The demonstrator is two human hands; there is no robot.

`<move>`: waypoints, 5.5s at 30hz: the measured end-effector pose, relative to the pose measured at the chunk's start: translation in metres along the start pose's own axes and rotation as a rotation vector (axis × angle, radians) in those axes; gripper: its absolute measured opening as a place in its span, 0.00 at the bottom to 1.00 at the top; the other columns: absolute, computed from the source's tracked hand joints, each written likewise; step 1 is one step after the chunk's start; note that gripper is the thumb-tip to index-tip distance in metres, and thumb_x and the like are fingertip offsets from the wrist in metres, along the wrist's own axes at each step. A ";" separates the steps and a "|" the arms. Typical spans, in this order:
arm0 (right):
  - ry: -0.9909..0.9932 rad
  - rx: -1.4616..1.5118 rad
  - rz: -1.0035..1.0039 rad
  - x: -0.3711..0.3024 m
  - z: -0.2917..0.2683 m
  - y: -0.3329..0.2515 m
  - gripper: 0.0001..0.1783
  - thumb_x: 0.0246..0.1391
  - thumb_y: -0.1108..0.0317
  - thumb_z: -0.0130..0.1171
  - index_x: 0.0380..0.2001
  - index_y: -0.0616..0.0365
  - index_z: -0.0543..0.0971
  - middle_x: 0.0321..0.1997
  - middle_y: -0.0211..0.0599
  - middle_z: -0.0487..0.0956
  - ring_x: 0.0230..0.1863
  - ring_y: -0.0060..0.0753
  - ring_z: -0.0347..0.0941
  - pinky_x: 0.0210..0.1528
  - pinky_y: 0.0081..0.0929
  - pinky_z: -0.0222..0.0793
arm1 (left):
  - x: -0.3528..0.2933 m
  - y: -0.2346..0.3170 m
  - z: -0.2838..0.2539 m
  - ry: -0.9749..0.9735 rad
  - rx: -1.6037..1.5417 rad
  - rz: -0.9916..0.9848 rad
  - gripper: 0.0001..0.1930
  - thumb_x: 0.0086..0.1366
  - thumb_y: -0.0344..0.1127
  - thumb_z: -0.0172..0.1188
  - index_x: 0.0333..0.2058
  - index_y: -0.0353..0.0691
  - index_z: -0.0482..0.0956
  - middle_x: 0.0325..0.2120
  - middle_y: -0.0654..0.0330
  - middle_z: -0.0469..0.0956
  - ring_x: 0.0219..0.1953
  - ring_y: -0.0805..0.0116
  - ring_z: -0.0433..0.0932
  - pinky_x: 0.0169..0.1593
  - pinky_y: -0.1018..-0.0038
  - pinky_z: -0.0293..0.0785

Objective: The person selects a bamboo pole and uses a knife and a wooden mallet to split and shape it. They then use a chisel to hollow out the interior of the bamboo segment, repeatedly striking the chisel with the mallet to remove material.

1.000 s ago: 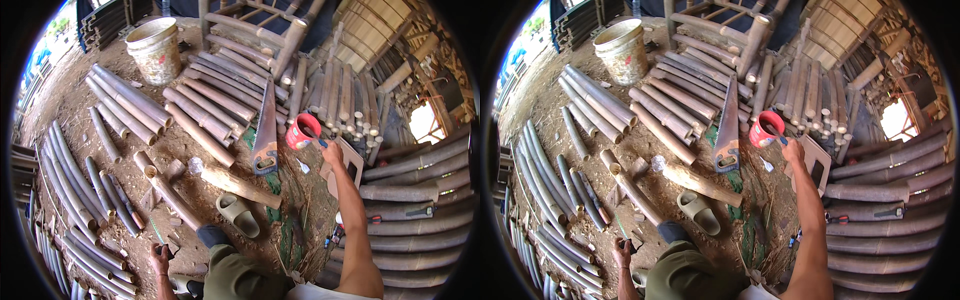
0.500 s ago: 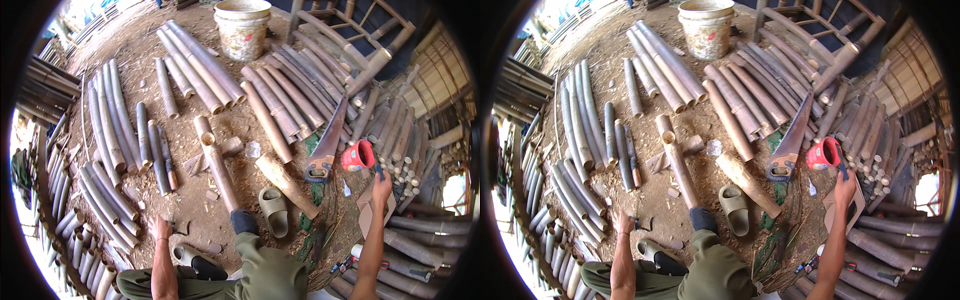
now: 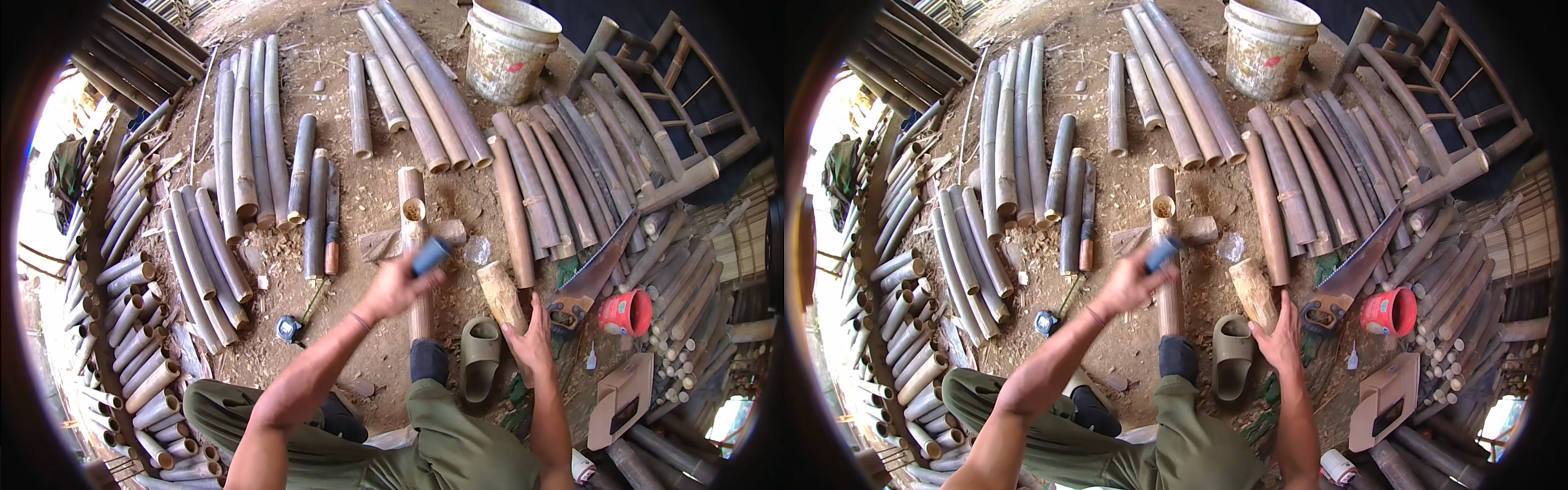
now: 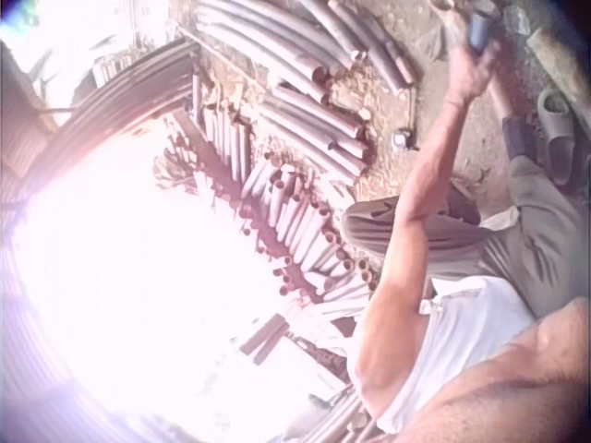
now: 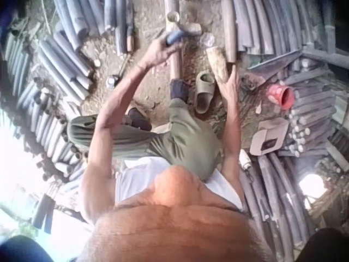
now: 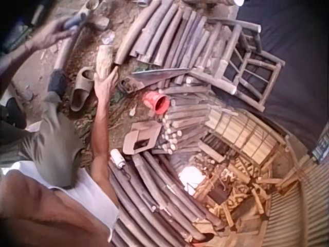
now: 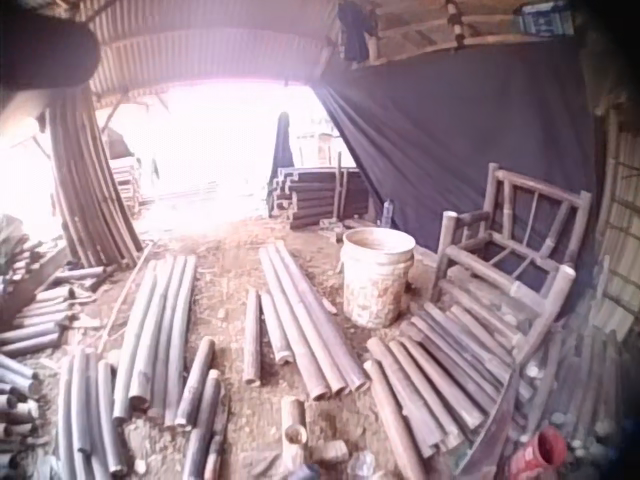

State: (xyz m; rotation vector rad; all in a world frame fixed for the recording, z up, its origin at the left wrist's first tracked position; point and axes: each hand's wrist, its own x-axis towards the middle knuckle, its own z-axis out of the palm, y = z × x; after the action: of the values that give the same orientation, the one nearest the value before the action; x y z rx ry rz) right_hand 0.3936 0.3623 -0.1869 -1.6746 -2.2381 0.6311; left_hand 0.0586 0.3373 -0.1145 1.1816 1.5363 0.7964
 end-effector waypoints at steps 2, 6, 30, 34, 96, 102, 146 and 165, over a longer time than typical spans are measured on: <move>-0.245 -0.172 0.336 -0.011 0.039 0.041 0.52 0.49 0.51 0.68 0.69 0.59 0.52 0.63 0.60 0.63 0.64 0.61 0.60 0.64 0.48 0.59 | 0.013 -0.020 -0.026 0.222 -0.187 0.077 0.26 0.66 0.51 0.61 0.52 0.36 0.73 0.26 0.63 0.76 0.26 0.73 0.75 0.30 0.74 0.75; -0.138 -0.004 0.242 -0.026 0.064 0.070 0.46 0.52 0.50 0.66 0.67 0.57 0.57 0.60 0.59 0.68 0.61 0.62 0.64 0.61 0.47 0.63 | 0.033 -0.011 -0.033 0.366 -0.472 0.120 0.21 0.69 0.49 0.58 0.49 0.37 0.74 0.25 0.65 0.77 0.23 0.81 0.72 0.23 0.81 0.67; -0.454 1.630 0.240 0.007 -0.093 -0.109 0.51 0.35 0.59 0.73 0.58 0.76 0.61 0.54 0.60 0.71 0.42 0.52 0.79 0.38 0.43 0.82 | 0.064 -0.068 0.031 0.569 -0.741 0.014 0.16 0.64 0.36 0.66 0.19 0.40 0.74 0.18 0.74 0.69 0.22 0.84 0.62 0.26 0.80 0.60; -0.326 1.369 0.203 0.015 -0.105 -0.137 0.49 0.35 0.60 0.71 0.58 0.75 0.61 0.53 0.55 0.72 0.42 0.46 0.80 0.42 0.39 0.81 | 0.059 -0.061 0.037 0.593 -0.722 0.023 0.16 0.63 0.38 0.67 0.20 0.40 0.75 0.18 0.74 0.69 0.22 0.84 0.62 0.25 0.80 0.60; -0.322 0.753 0.814 -0.197 0.034 -0.023 0.47 0.39 0.59 0.77 0.60 0.64 0.64 0.53 0.41 0.75 0.53 0.32 0.72 0.56 0.30 0.68 | -0.031 -0.101 0.097 -0.125 0.238 0.760 0.10 0.41 0.38 0.65 0.19 0.48 0.72 0.21 0.65 0.68 0.31 0.62 0.69 0.37 0.66 0.64; -0.311 0.798 0.838 -0.193 0.034 -0.027 0.46 0.40 0.60 0.76 0.60 0.64 0.64 0.52 0.40 0.74 0.52 0.32 0.71 0.56 0.30 0.67 | -0.025 -0.102 0.096 -0.130 0.225 0.733 0.10 0.39 0.39 0.64 0.20 0.47 0.72 0.22 0.64 0.69 0.33 0.62 0.70 0.39 0.66 0.66; 0.183 1.012 -0.076 -0.161 -0.043 -0.105 0.44 0.36 0.61 0.77 0.56 0.63 0.67 0.49 0.45 0.75 0.51 0.38 0.72 0.58 0.39 0.67 | -0.009 -0.092 0.095 -0.128 0.161 0.644 0.09 0.39 0.37 0.63 0.21 0.45 0.74 0.21 0.61 0.72 0.31 0.56 0.72 0.37 0.63 0.67; 0.110 0.648 0.135 -0.198 -0.032 -0.071 0.47 0.36 0.53 0.77 0.56 0.64 0.67 0.50 0.47 0.76 0.55 0.43 0.71 0.56 0.40 0.69 | -0.009 -0.101 0.104 -0.029 0.256 0.648 0.10 0.38 0.37 0.60 0.24 0.44 0.74 0.25 0.59 0.76 0.34 0.55 0.75 0.42 0.62 0.70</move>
State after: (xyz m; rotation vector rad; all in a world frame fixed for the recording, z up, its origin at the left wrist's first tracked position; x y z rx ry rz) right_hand 0.4066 0.1620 -0.1163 -1.4725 -1.6008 1.1178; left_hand 0.1293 0.2910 -0.2327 1.9204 1.2550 1.0060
